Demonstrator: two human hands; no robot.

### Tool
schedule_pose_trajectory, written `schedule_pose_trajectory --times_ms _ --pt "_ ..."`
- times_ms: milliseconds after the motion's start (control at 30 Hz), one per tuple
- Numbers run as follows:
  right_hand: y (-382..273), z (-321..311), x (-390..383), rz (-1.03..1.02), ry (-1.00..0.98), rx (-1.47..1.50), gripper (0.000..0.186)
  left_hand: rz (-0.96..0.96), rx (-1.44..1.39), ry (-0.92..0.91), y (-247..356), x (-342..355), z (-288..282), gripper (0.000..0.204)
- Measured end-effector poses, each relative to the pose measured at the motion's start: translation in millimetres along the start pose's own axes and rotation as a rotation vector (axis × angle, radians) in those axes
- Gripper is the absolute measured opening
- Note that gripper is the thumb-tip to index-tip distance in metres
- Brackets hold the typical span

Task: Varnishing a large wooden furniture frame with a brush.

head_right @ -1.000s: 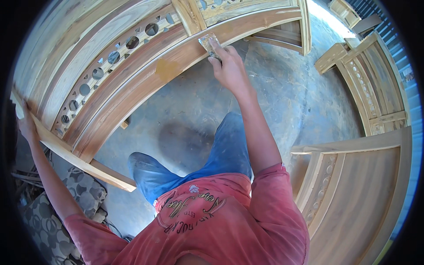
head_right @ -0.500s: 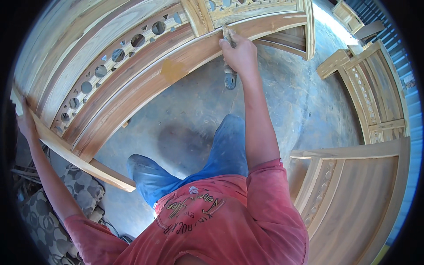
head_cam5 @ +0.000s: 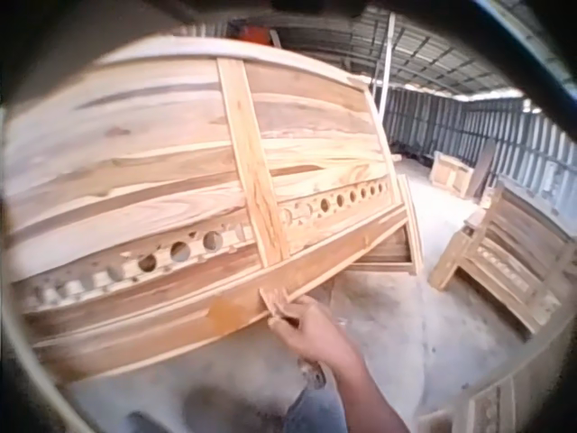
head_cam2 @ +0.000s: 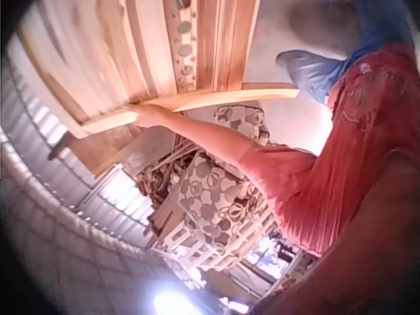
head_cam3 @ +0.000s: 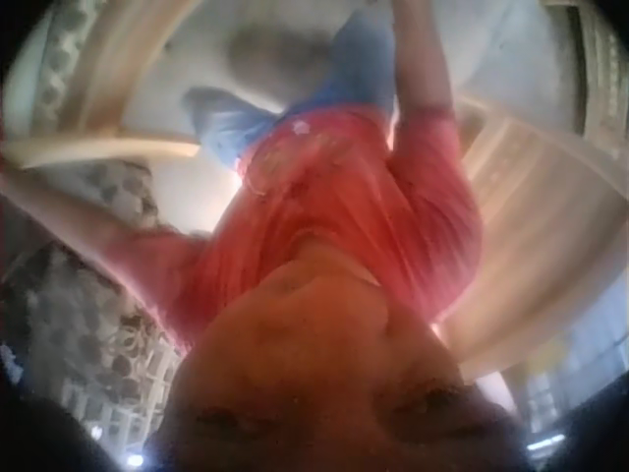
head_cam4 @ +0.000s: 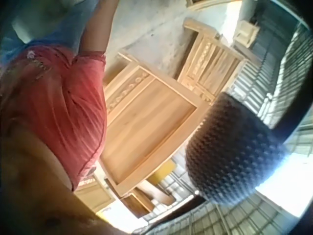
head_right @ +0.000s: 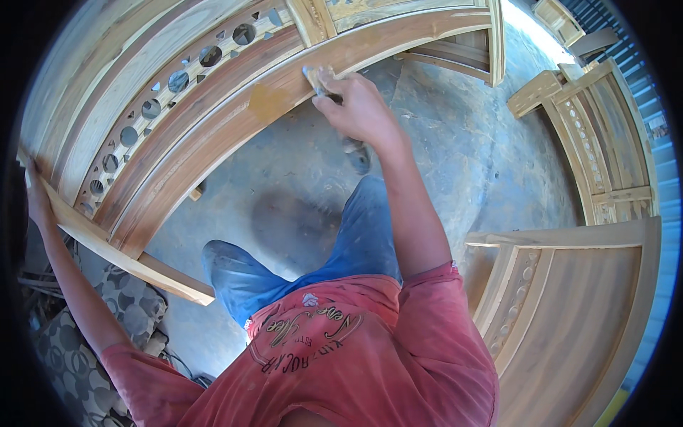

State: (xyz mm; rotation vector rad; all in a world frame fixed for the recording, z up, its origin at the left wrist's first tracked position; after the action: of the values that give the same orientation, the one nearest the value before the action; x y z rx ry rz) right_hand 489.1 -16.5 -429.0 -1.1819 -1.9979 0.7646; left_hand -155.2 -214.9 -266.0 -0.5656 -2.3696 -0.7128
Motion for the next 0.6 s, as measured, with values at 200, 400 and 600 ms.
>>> schedule_pose_trajectory --times_ms 200,400,600 --pt "47 3 -5 -0.204 0.330 0.092 0.044 0.010 -0.034 -0.027 4 -1 -1 0.104" --pt "47 16 10 -0.300 0.393 0.062 0.048 0.006 -0.027 -0.054 1 -1 1 0.102" --pt "48 21 12 -0.242 0.327 0.010 0.047 0.156 0.053 0.123 14 -6 -12 0.102"
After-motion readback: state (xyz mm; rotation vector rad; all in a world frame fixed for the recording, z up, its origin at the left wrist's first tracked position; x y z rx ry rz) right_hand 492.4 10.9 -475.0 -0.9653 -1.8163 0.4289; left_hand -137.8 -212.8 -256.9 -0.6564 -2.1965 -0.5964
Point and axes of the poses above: each hand's wrist, its own x-axis towards the middle knuckle, its own z-axis out of the palm, y = z × x, the point moved 2 cm from there along x, towards the middle knuckle, and after that the axes turned 11 degrees about x, right-handed, at the moved point
